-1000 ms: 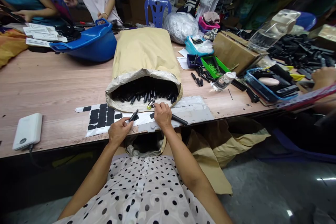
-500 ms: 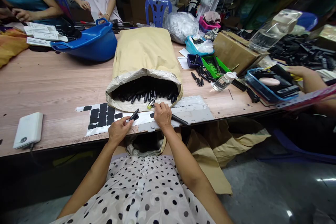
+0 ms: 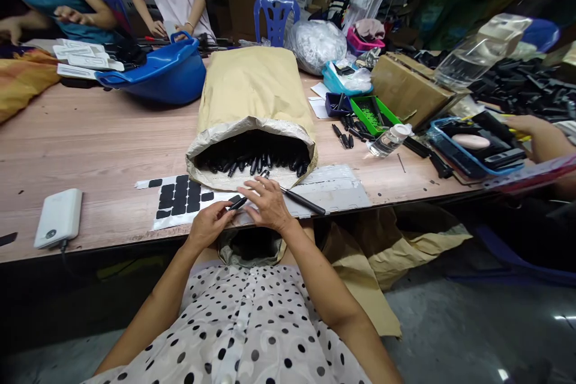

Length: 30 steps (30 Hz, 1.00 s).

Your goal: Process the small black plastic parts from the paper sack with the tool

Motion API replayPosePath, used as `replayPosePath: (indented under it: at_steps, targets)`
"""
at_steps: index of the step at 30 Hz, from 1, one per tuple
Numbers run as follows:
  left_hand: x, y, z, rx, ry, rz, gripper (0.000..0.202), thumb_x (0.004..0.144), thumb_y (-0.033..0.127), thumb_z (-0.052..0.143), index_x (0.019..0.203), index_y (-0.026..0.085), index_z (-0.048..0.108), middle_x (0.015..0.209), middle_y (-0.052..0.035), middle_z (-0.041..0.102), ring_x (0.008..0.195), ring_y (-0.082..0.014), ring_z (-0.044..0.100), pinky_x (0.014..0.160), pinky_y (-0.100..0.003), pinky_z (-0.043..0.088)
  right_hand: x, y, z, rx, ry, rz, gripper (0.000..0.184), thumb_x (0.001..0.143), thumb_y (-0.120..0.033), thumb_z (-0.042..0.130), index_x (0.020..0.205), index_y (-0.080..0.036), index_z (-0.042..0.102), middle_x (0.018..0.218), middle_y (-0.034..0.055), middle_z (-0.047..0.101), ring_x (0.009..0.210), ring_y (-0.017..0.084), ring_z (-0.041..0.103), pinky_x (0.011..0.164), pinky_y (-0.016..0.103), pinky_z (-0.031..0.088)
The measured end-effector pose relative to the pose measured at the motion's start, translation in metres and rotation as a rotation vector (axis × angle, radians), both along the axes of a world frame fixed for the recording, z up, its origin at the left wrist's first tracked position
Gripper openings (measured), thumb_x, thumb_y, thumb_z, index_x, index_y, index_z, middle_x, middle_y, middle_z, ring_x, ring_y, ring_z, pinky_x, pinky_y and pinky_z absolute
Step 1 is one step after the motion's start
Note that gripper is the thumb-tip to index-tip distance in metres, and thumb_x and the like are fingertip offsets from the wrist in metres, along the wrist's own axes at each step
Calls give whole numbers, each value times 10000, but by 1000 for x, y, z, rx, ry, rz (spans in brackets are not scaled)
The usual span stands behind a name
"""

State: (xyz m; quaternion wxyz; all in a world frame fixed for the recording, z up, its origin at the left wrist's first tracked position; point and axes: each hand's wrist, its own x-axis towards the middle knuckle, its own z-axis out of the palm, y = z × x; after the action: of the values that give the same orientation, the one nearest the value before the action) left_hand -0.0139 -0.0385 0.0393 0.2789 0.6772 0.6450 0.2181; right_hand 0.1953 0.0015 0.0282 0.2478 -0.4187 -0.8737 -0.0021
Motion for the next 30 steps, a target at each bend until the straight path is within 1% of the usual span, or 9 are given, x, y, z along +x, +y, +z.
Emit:
replayPosePath:
  at_steps: [2,5,8,11,13,16,20,24,30]
  targets:
    - [-2,-1,-2,90,-60,-84,259,894,329,580,1078,243,741,883,-13,720,801,-168,650,787,-280,508,-5,-3,8,-56,-24,127,377,910,-387,655,1279,-310,678,1250,57,691,1300,277,492,1079,438,319]
    - [-4,-3,-3,159,-124,-121,259,927,318,544,1081,228,731,918,-32,713,838,-174,650,812,-295,529,-8,-4,15,-122,3,207,293,959,-376,619,1223,-272,691,1099,53,733,1126,227,588,1006,398,372]
    - [-3,-8,-3,175,-180,-122,249,940,325,540,1064,224,730,914,-37,713,864,-179,657,825,-301,542,-7,-7,13,-145,63,225,258,989,-360,585,1178,-218,691,1011,62,734,960,195,619,906,351,426]
    - [-2,-14,-4,189,-286,-106,250,938,336,548,1065,222,731,953,-44,729,905,-184,672,854,-311,552,-7,-12,7,-159,169,238,229,987,-325,592,1138,-180,683,955,73,723,891,184,629,838,318,465]
    - [-1,-17,-6,187,-393,-86,256,927,355,567,1069,220,733,985,-47,740,929,-192,684,869,-324,563,-8,-16,4,-190,248,252,198,979,-305,601,1115,-183,679,910,61,712,846,176,631,794,298,482]
    - [0,-20,-11,142,-582,-44,283,887,411,632,1057,210,736,996,-50,750,923,-207,701,852,-342,585,-10,-20,1,-236,347,280,148,970,-309,609,1054,-207,675,854,37,691,786,164,620,744,283,492]
    - [3,-23,-11,96,-752,-23,299,847,444,690,1020,205,736,981,-47,749,915,-209,702,834,-338,591,-13,-25,4,-243,420,303,148,970,-358,600,976,-219,652,818,20,662,742,153,593,707,281,487]
    - [6,-27,-5,124,-812,-40,237,861,406,663,967,206,731,911,-36,727,855,-182,682,801,-306,571,-16,-30,12,-192,447,319,170,978,-372,574,920,-220,624,759,5,621,699,146,554,679,282,469]
    - [10,-31,1,170,-799,-24,208,863,378,645,929,199,728,844,-31,701,778,-168,644,728,-281,534,-20,-37,22,-141,477,311,187,985,-368,553,883,-224,617,715,-6,585,664,139,523,652,281,448]
